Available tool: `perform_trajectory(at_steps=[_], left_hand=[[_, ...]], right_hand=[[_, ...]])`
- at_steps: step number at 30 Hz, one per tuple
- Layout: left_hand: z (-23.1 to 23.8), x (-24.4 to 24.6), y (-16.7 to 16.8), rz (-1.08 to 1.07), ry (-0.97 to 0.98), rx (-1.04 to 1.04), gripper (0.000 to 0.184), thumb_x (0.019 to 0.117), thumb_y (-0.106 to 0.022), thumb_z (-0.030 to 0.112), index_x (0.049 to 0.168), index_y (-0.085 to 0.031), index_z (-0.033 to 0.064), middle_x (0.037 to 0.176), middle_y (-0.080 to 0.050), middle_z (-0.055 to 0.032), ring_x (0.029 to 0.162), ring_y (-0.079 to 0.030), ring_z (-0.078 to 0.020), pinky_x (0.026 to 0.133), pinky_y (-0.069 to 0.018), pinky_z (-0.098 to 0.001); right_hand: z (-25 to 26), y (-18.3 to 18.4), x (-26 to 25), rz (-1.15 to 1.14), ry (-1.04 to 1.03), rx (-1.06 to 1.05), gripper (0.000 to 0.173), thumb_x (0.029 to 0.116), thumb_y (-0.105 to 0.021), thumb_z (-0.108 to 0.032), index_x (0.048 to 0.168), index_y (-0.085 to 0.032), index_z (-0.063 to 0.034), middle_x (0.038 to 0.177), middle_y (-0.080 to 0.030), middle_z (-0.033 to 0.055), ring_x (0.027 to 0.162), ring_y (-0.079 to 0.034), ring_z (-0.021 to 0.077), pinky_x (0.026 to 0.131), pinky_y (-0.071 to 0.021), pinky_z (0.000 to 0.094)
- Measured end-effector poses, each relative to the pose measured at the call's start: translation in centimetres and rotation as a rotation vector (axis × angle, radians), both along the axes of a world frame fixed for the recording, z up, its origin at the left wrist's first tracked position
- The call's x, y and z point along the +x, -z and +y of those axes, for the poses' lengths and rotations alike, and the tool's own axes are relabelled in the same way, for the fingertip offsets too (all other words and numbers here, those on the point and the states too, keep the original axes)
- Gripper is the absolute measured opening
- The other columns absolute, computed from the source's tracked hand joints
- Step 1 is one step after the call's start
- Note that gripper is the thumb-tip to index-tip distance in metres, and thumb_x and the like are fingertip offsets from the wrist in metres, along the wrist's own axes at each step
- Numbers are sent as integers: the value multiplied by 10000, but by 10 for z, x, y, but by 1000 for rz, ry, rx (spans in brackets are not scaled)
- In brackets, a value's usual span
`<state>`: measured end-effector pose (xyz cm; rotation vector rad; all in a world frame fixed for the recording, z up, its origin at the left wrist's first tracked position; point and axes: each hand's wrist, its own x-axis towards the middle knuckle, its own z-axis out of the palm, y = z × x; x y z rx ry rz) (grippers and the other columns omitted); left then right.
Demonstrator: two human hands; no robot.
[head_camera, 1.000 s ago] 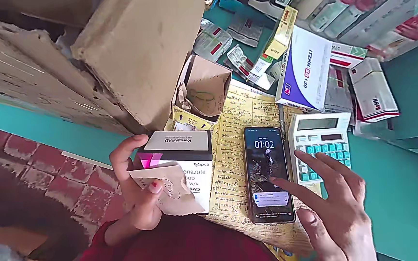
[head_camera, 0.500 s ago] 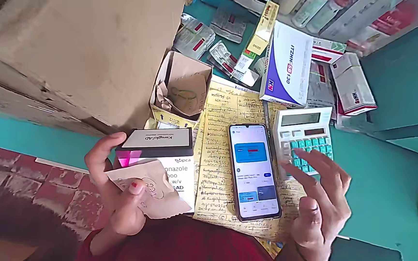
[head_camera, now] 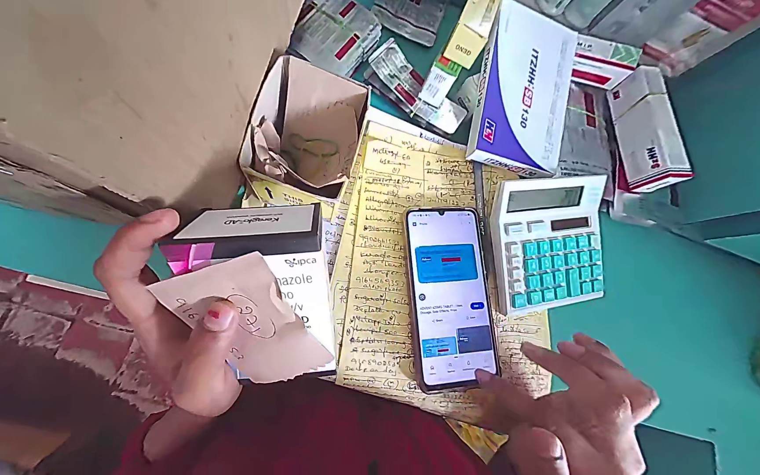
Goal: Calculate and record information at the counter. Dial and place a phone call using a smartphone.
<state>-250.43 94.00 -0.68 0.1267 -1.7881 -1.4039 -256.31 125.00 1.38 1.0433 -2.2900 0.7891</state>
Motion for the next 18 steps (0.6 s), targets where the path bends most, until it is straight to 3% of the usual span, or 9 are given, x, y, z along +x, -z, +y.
perform_trajectory(at_steps=[7, 11, 15, 18], left_hand=[[-1, -2, 1, 8, 34, 0, 538, 980, -595, 351, 1457, -396, 200, 1403, -503, 207, 1283, -501, 32, 1076, -431, -187], [0, -4, -2, 21, 55, 4, 525, 977, -602, 341, 1445, -406, 206, 1386, -513, 220, 1273, -508, 40, 1068, -439, -177], [1, -4, -3, 20, 62, 22, 512, 978, -590, 322, 1443, -406, 209, 1389, -509, 207, 1286, -502, 24, 1081, -437, -191], [1, -3, -2, 8, 45, 17, 514, 974, -578, 321, 1446, -418, 198, 1402, -505, 195, 1301, -491, 16, 1093, -422, -206]], right_hand=[[0, -1, 5, -37, -77, 9, 483, 1091, -285, -467, 1005, -721, -279, 1257, -598, -161, 1331, -446, 38, 1204, -225, 365], [-5, 4, 3, -37, -74, 1, 500, 1094, -276, -460, 947, -703, -247, 1233, -614, -117, 1296, -485, 62, 1187, -252, 366], [-5, 3, 3, -29, -91, -10, 511, 1095, -250, -456, 970, -704, -258, 1241, -601, -109, 1276, -498, 58, 1173, -278, 371], [-5, 2, 2, -14, -114, 37, 520, 1090, -260, -477, 1002, -707, -227, 1240, -591, -41, 1259, -509, 108, 1154, -292, 387]])
